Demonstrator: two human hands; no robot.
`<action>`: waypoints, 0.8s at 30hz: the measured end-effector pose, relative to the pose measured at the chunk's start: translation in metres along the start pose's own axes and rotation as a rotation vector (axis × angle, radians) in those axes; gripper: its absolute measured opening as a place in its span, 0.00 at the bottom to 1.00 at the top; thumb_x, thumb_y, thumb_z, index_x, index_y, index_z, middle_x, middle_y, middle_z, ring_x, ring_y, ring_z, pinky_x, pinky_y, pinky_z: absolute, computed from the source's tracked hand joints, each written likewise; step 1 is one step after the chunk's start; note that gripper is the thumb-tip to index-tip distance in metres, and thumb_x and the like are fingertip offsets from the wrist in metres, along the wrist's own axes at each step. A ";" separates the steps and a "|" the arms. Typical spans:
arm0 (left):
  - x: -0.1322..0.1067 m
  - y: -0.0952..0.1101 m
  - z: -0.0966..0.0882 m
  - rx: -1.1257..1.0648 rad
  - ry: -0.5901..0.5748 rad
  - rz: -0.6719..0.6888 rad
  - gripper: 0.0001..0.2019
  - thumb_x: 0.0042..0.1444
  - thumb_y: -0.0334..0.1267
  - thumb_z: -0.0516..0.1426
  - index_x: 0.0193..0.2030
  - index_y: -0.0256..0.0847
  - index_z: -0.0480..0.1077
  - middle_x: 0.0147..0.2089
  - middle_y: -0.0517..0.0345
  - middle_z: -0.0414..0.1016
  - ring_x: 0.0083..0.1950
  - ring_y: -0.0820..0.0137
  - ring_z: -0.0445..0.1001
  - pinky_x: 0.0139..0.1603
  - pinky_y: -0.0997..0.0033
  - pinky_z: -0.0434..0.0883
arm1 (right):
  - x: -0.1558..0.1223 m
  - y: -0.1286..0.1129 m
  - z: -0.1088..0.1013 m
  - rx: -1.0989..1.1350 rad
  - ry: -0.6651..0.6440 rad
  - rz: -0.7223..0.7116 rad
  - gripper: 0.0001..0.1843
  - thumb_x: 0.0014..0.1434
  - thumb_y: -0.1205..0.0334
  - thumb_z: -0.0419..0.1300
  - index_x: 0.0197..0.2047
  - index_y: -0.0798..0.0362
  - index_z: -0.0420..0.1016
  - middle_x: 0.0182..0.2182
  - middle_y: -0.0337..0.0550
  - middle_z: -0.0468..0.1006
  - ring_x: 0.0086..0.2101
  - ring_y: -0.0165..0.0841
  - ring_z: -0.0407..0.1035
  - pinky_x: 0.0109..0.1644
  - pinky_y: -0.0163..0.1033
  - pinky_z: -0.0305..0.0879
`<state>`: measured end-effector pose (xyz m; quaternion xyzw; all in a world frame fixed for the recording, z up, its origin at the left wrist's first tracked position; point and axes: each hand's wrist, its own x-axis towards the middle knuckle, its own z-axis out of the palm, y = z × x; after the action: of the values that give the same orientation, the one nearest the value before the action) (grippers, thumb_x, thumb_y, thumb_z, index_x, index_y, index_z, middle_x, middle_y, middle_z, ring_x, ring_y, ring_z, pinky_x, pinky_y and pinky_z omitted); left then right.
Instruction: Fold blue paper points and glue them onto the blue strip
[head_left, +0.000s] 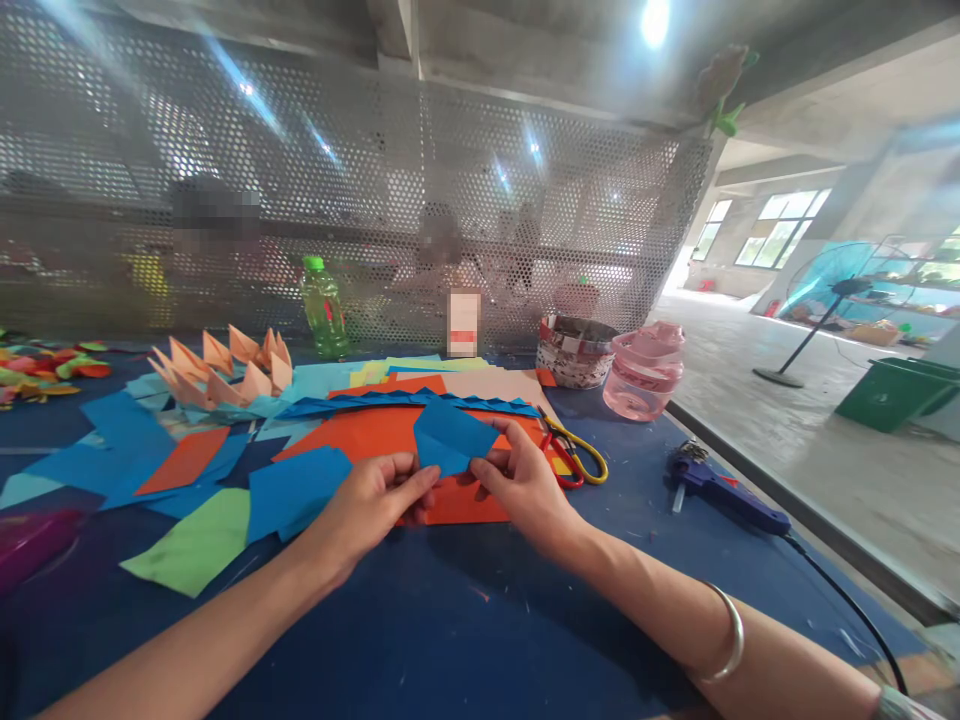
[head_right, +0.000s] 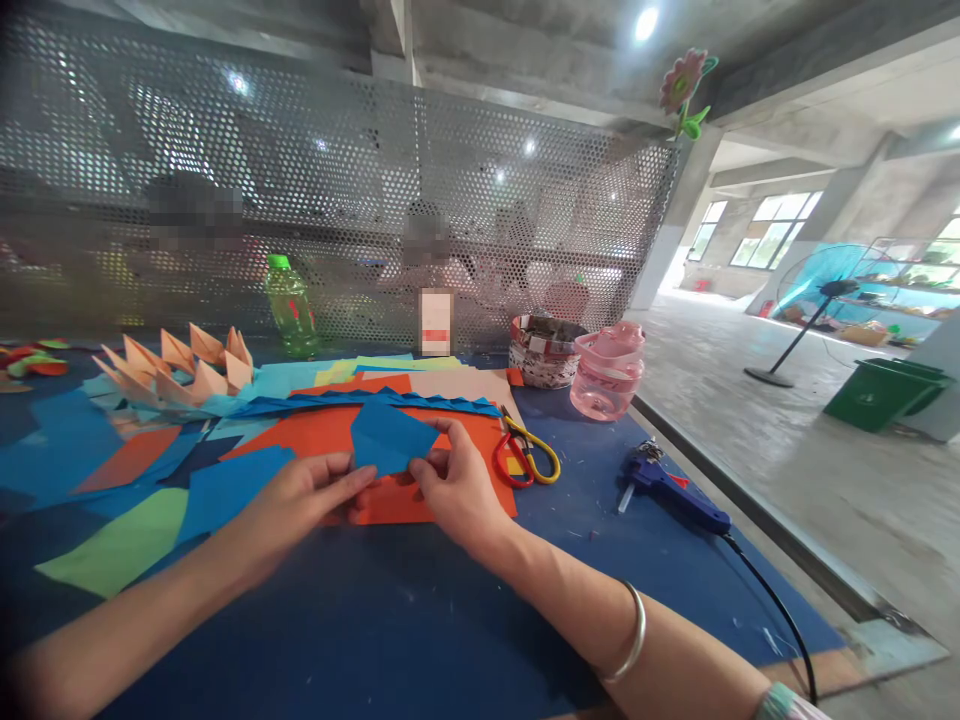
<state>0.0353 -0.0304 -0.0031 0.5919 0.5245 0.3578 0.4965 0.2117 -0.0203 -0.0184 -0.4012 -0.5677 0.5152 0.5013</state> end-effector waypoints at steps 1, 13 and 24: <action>0.000 -0.001 0.000 0.015 -0.021 0.002 0.16 0.50 0.50 0.59 0.25 0.38 0.67 0.23 0.62 0.70 0.25 0.73 0.68 0.29 0.73 0.64 | 0.000 -0.001 -0.001 -0.022 0.024 -0.009 0.20 0.54 0.60 0.59 0.49 0.51 0.60 0.23 0.32 0.70 0.27 0.29 0.70 0.31 0.35 0.67; 0.005 0.001 -0.005 -0.069 0.113 0.099 0.13 0.52 0.46 0.58 0.29 0.38 0.70 0.26 0.60 0.72 0.29 0.73 0.69 0.33 0.74 0.67 | -0.002 0.006 -0.002 -0.217 0.070 -0.131 0.24 0.54 0.65 0.56 0.54 0.49 0.57 0.23 0.30 0.68 0.25 0.27 0.64 0.30 0.33 0.60; 0.001 0.004 -0.006 -0.418 -0.017 -0.065 0.11 0.50 0.42 0.63 0.38 0.39 0.75 0.34 0.56 0.79 0.36 0.69 0.76 0.41 0.69 0.74 | -0.009 -0.003 -0.001 -0.454 0.045 -0.355 0.13 0.55 0.70 0.52 0.44 0.49 0.67 0.35 0.39 0.72 0.36 0.30 0.68 0.37 0.35 0.65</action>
<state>0.0310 -0.0279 0.0020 0.4618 0.4533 0.4376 0.6243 0.2143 -0.0288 -0.0167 -0.4091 -0.7185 0.2701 0.4935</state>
